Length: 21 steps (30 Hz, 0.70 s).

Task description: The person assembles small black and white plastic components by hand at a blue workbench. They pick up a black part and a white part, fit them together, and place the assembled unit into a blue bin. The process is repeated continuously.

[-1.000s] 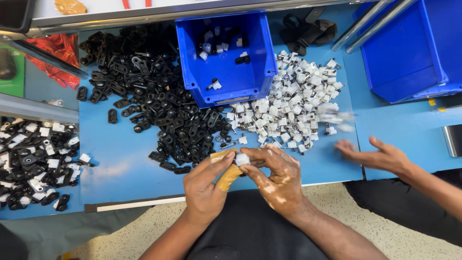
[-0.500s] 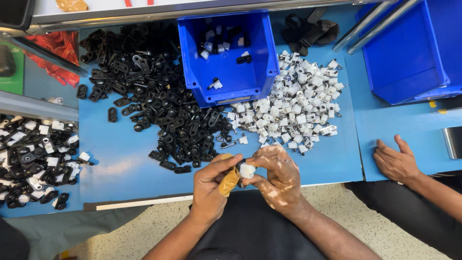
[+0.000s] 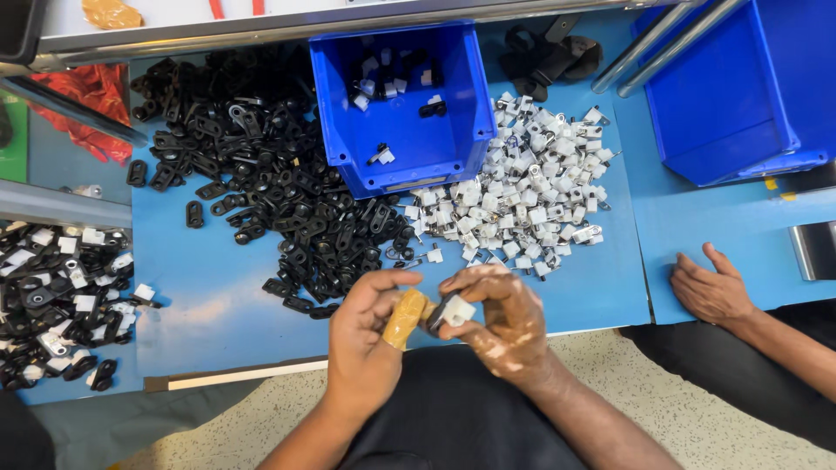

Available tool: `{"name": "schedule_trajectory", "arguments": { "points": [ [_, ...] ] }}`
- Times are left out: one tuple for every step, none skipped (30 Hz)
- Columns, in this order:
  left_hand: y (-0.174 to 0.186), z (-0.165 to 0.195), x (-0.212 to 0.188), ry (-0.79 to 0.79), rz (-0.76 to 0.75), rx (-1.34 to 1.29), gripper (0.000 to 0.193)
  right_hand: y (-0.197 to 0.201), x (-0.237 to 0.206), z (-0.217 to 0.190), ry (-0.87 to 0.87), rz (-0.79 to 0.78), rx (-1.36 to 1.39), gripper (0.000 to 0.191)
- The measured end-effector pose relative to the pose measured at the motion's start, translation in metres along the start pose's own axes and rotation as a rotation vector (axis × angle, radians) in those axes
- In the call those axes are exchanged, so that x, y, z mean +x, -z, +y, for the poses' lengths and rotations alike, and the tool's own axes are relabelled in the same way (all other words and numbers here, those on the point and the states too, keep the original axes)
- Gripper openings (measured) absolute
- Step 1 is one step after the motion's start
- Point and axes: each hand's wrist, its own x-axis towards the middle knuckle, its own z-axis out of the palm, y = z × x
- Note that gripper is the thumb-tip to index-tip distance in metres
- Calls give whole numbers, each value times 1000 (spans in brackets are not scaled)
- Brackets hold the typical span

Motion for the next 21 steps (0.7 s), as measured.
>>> {"name": "schedule_trajectory", "arguments": {
  "points": [
    [0,0,0,31,-41,-29,31,1,1,0,10,17,81,32],
    [1,0,-1,63,-82,-58,35,1,1,0,11,-9,24,33],
    [1,-2,-1,42,-53,-15,32,1,2,0,10,-36,-35,34],
    [1,-3,-1,20,-25,24,28,1,2,0,8,-63,-98,36],
    [1,-4,-2,-2,5,64,25,0,2,0,15,-35,-146,34],
    [2,-5,-3,-12,20,34,23,-1,1,0,24,-8,-195,32],
    [2,-6,-3,-25,35,4,20,-2,1,-1,35,19,-244,30],
    [3,-7,-3,-36,55,-23,19,-3,1,-1,32,23,-247,28],
    [3,-8,-3,-33,41,-24,20,-5,1,-3,29,29,-246,25],
    [3,-8,-3,-30,21,-24,21,-5,1,-3,28,40,-250,23],
    [3,-8,-3,-25,-4,-26,22,-7,1,-4,51,17,-260,21],
    [3,-8,-4,-66,8,2,21,-8,2,-5,73,-8,-268,20],
    [3,-7,-5,-107,20,30,21,-9,3,-6,95,-32,-277,19],
    [2,-6,-5,-149,27,52,20,-10,4,-7,63,13,-286,18],
    [1,-5,-6,-159,43,39,19,-10,5,-9,33,55,-291,17],
    [1,-3,-8,-169,67,30,17,-12,6,-10,3,93,-288,16],
    [0,-2,-9,-178,93,23,16,-13,7,-12,-22,108,-259,16],
    [0,0,-9,-191,88,0,17,-14,9,-13,-47,126,-232,15],
    [0,1,-8,-202,75,-27,19,-14,10,-14,-73,149,-212,15],
    [-1,3,-6,-208,66,-57,20,-13,12,-16,-100,83,-168,18],
    [-1,4,-3,-226,62,-56,23,-12,14,-17,-125,12,-117,21]
  ]
}}
